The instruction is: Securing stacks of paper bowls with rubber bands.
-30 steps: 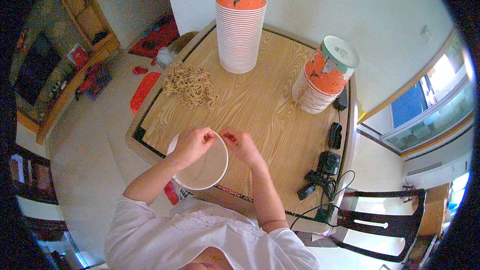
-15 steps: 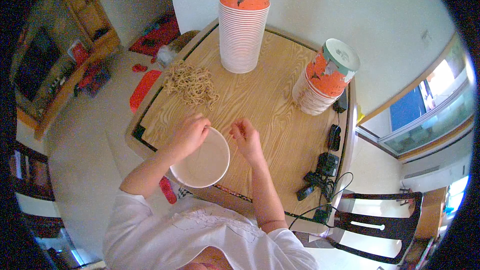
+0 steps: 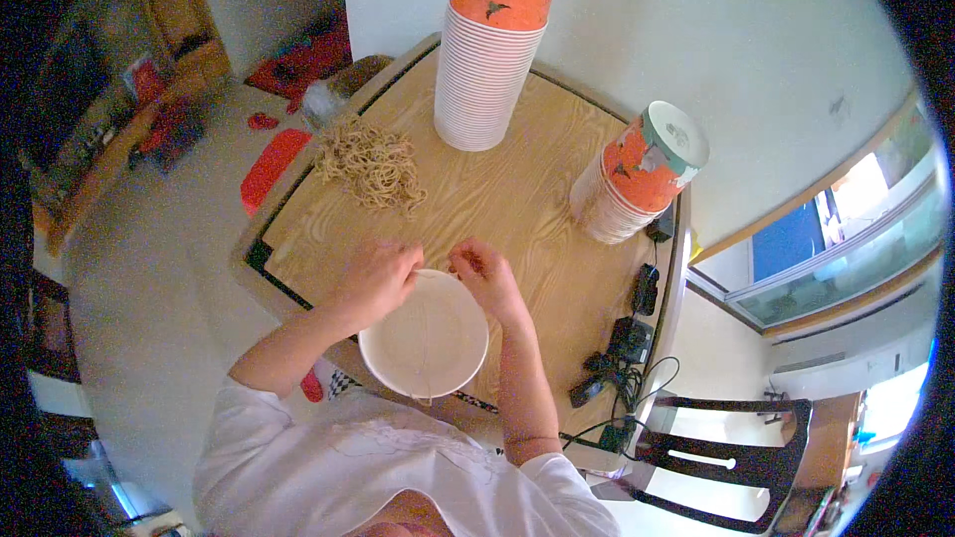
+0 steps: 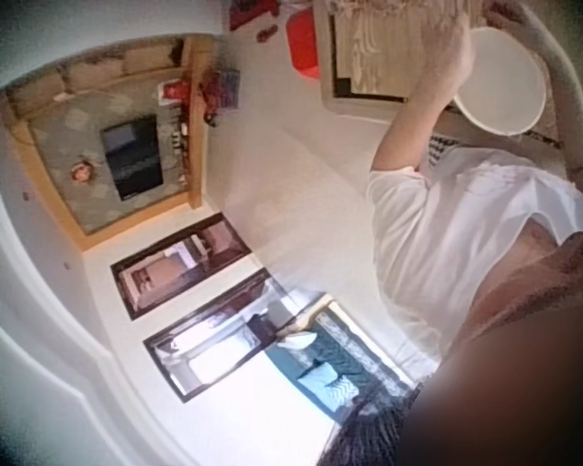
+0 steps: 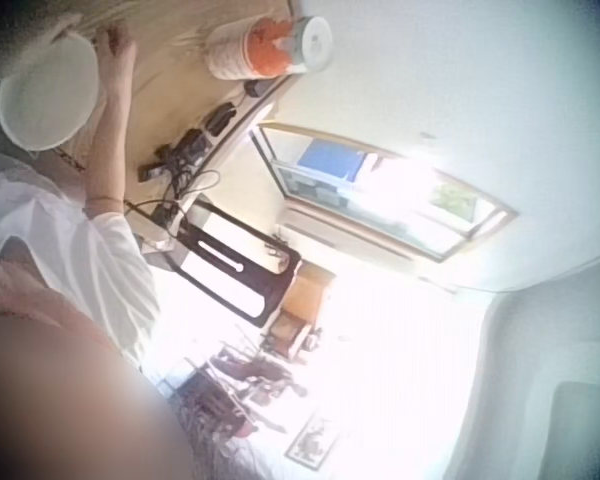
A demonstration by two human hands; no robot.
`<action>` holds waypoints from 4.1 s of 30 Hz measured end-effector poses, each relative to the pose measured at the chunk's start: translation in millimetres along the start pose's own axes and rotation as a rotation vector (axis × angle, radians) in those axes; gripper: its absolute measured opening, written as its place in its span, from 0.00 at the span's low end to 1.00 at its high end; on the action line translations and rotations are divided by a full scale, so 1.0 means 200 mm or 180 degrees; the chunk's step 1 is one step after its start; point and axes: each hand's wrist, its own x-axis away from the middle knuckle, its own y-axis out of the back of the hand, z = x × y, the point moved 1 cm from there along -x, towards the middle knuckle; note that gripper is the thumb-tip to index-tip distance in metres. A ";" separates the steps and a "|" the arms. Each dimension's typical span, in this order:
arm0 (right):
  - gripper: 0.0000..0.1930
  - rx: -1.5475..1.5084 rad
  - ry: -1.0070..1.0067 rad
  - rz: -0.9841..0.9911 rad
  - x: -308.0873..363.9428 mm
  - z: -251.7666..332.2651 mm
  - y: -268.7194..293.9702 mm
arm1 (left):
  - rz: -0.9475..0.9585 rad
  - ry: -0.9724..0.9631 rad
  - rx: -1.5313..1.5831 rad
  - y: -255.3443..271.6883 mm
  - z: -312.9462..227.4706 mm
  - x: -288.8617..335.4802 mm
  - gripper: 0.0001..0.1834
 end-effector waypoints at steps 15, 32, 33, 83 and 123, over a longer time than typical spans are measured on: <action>0.06 -0.0389 0.0116 0.0329 -0.02 0.09 0.00 | 0.0567 0.1167 0.3211 -0.33 0.15 -0.12 0.11; 0.09 0.1106 -0.0123 0.0402 -0.04 0.12 0.02 | 0.0438 0.0992 0.2144 -0.09 0.06 -0.11 0.12; 0.09 0.1101 -0.0102 0.0425 -0.04 0.13 0.02 | 0.0418 0.1010 0.2128 -0.10 0.07 -0.11 0.12; 0.03 0.0601 0.0226 0.0976 0.04 0.07 0.00 | 0.1044 0.0301 0.3311 -0.15 0.15 0.05 0.06; 0.04 0.1180 -0.0016 0.0794 0.04 0.15 0.00 | 0.1211 0.1099 0.5424 -0.36 0.15 0.04 0.09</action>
